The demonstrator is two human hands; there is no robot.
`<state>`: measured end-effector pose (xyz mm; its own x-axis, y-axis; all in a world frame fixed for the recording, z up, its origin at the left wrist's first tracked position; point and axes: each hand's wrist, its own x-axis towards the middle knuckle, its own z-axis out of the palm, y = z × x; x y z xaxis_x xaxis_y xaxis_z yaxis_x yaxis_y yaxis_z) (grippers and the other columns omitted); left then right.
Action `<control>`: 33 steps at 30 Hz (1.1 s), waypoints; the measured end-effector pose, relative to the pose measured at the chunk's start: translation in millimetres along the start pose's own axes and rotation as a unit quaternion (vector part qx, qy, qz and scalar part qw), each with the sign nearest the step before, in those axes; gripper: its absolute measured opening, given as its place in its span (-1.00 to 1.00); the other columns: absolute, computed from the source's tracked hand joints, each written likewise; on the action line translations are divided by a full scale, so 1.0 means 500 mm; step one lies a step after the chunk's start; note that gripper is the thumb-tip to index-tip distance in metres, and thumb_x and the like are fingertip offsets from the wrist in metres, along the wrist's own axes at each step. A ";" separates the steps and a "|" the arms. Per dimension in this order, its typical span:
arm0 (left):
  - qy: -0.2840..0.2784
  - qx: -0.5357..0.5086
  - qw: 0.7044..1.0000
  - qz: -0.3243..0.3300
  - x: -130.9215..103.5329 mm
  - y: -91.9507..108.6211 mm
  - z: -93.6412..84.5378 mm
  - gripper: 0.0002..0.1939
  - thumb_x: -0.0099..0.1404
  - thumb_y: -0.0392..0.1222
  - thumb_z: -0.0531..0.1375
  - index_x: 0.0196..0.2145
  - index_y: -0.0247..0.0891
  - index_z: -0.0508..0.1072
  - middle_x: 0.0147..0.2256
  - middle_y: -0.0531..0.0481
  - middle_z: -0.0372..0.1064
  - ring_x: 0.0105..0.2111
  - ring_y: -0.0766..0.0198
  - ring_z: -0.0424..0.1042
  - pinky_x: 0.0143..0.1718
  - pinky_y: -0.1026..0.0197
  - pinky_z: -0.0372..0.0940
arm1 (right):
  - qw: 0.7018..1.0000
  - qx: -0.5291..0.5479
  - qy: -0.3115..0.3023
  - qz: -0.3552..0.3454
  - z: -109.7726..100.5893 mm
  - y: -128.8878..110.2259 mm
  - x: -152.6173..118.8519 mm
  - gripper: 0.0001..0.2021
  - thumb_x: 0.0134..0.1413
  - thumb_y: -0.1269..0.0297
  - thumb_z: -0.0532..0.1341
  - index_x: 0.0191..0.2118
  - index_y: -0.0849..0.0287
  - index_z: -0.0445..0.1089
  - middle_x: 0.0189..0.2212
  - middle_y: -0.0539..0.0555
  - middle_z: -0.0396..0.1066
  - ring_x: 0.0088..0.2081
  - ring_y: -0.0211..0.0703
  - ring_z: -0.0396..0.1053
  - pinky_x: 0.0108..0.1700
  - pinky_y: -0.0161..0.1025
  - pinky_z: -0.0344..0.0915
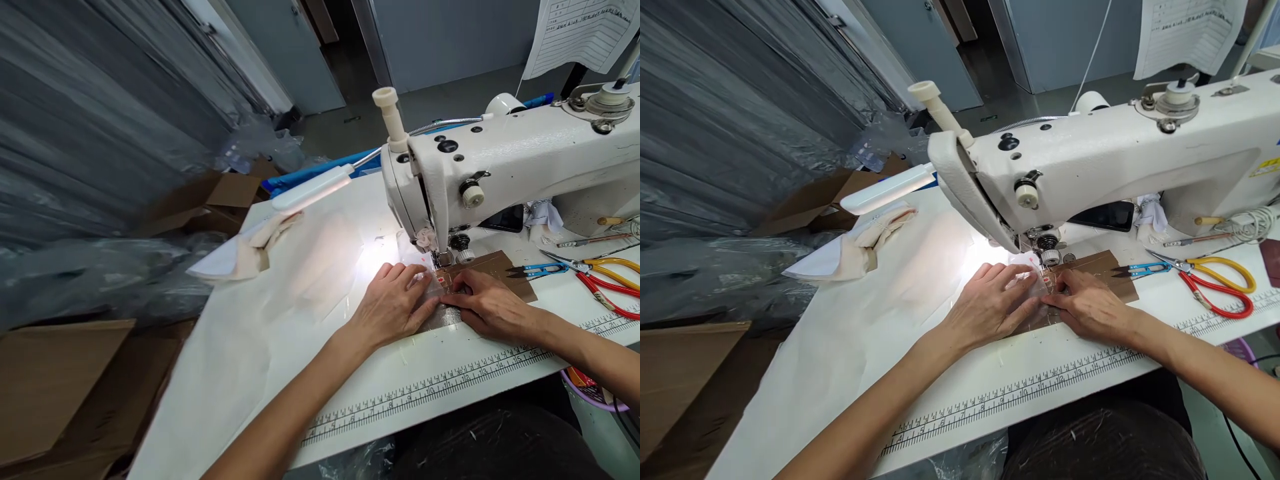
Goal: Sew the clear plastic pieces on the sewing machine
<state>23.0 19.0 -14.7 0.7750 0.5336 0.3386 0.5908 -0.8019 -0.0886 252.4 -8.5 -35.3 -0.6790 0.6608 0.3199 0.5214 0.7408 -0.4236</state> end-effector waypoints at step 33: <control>-0.029 -0.041 0.997 -0.053 0.007 -0.035 0.034 -0.54 0.48 0.01 -0.07 0.03 -0.34 0.44 -0.02 -0.21 0.45 -0.19 0.05 0.31 -0.20 -0.01 0.18 | 0.995 -0.056 -0.019 0.081 0.009 0.021 0.028 -0.63 0.29 0.33 0.03 0.08 0.01 0.47 -0.16 0.19 0.37 -0.24 -0.07 0.40 -0.25 -0.12 0.44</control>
<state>19.1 39.6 -27.6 0.7220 0.6293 0.2875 0.6516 -0.7582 0.0233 245.9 8.1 -39.3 -0.5994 0.7691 0.2219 0.6781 0.6352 -0.3697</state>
